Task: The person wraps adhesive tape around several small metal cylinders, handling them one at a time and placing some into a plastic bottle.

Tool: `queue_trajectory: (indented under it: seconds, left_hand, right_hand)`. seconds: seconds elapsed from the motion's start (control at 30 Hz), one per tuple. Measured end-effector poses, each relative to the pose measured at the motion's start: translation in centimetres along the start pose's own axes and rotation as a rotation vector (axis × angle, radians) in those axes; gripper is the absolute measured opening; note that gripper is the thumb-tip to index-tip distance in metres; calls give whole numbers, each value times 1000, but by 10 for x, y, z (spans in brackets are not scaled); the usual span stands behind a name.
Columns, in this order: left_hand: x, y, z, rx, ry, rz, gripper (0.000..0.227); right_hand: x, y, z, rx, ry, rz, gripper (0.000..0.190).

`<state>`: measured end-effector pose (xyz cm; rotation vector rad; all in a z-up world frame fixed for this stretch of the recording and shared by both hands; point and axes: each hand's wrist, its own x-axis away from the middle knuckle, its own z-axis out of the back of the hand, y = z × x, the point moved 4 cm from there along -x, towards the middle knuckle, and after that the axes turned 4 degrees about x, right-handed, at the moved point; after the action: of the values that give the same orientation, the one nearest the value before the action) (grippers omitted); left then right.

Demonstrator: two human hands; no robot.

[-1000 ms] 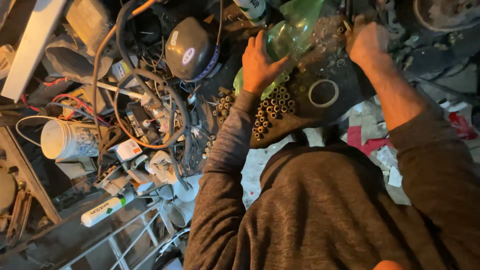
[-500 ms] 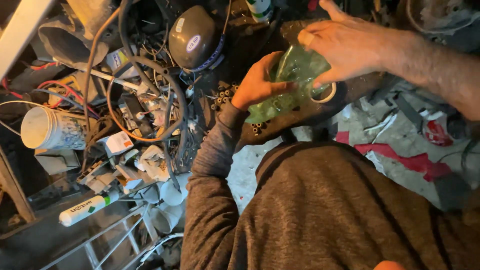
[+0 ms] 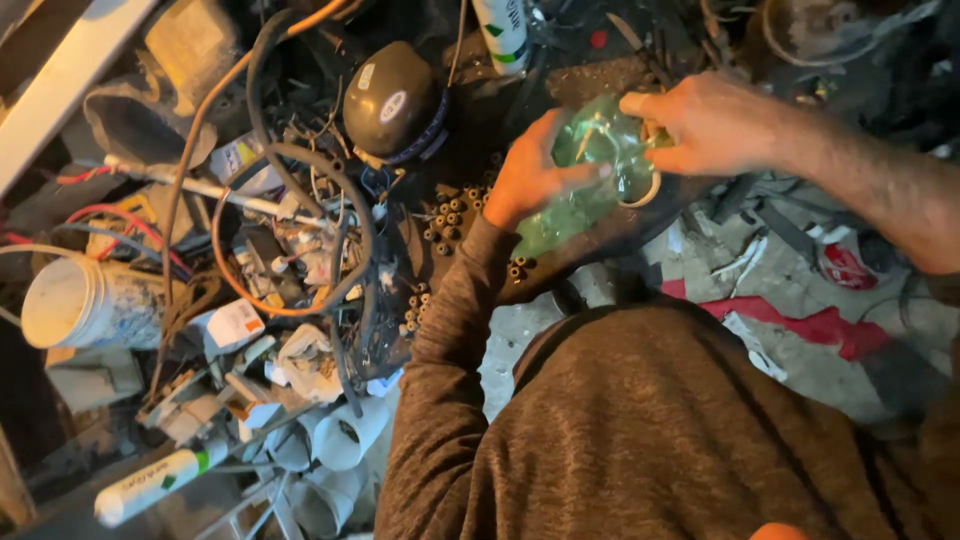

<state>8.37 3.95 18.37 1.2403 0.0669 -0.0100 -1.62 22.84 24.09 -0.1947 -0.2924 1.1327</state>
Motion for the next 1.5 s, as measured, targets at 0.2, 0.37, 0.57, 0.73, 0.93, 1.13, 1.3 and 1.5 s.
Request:
queue_trajectory:
  seconds: [0.2, 0.37, 0.57, 0.73, 0.93, 1.13, 1.3, 1.5]
  left_hand:
    - [26, 79, -13, -521, -35, -581, 89]
    - [21, 81, -34, -161, -486, -571, 58]
    - [48, 88, -62, 308, -716, -400, 18]
    - [81, 73, -118, 501, -786, -22, 19]
    - [110, 132, -165, 324, -1057, -61, 21]
    - [126, 163, -213, 230, -1133, -308, 17]
    - [109, 176, -213, 73, -867, -505, 21]
    - [94, 164, -222, -292, -576, -555, 29]
  right_hand:
    - [39, -49, 23, -9, -135, -136, 62]
    - [71, -77, 31, -7, -391, -232, 83]
    - [118, -84, 30, -293, -239, -198, 81]
    - [189, -56, -16, -549, -155, -62, 71]
    - [302, 32, -54, -638, 196, 223, 33]
    - [447, 143, -127, -506, 460, -80, 18]
    - [466, 98, -144, -399, 587, -383, 25]
    - [507, 141, -307, 153, 207, -734, 38]
